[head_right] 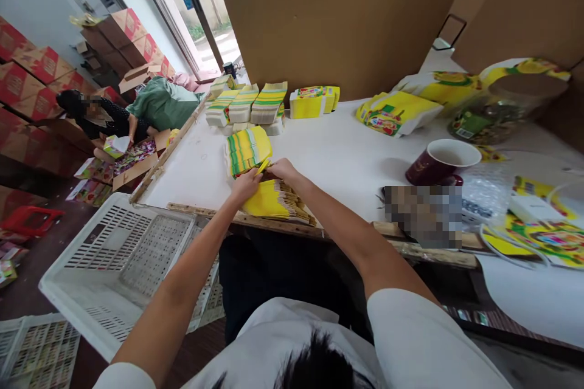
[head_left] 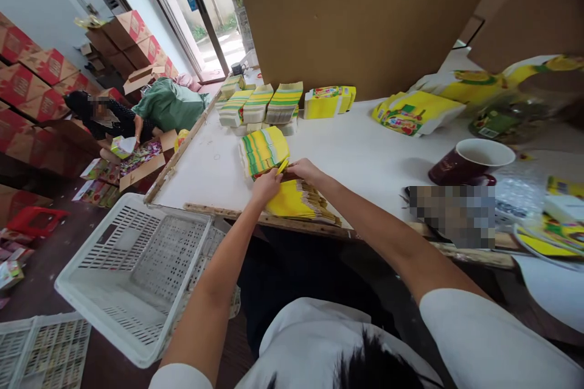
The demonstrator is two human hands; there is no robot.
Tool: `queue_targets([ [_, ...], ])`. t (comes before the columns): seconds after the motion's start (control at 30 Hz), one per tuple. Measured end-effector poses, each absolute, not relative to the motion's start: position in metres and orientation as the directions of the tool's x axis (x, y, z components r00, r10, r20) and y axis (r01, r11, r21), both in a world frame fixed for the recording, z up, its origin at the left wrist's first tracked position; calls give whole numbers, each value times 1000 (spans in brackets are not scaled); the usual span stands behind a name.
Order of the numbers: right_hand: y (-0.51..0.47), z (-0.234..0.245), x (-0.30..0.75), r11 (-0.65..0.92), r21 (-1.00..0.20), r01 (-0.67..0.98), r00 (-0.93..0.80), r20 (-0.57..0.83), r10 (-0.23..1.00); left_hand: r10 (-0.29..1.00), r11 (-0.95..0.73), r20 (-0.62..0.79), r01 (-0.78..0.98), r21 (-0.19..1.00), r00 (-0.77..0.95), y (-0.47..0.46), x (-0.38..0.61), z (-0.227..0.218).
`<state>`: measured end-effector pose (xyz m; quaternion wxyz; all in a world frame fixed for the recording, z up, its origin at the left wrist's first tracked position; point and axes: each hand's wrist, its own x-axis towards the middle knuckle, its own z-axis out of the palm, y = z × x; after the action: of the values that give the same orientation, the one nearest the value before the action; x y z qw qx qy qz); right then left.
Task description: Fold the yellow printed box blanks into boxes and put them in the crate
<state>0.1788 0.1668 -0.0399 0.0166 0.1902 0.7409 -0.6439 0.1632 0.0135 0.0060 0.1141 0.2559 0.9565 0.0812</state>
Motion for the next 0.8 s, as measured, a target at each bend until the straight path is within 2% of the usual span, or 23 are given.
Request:
queue_targets([
  [0.1, 178, -35, 184, 322, -877, 357, -919, -268, 288, 506, 856, -160, 471, 216, -847, 12, 164, 6],
  [0.23, 193, -27, 192, 548, -780, 302, -941, -155, 300, 502, 856, -129, 470, 214, -855, 13, 166, 7],
  [0.3, 198, -23, 197, 618, -748, 242, -965, -120, 232, 494, 861, -108, 467, 204, -863, 14, 168, 8],
  [0.37, 202, -17, 204, 660, -731, 170, -985, -125, 116, 484, 866, -87, 463, 189, -871, 17, 169, 9],
  [0.47, 207, -7, 215, 673, -736, 78, -983, -170, -72, 480, 869, -76, 463, 172, -874, 20, 170, 12],
  [0.57, 211, -1, 223, 671, -741, 32, -966, -196, -171, 479, 871, -89, 460, 171, -873, 21, 169, 13],
  [0.67, 216, -2, 224, 696, -718, 22, -971, -182, -157, 465, 879, -98, 445, 173, -880, 20, 167, 13],
  [0.8, 219, -10, 219, 771, -635, 55, -998, -51, 30, 445, 890, -107, 425, 168, -889, 22, 164, 11],
])
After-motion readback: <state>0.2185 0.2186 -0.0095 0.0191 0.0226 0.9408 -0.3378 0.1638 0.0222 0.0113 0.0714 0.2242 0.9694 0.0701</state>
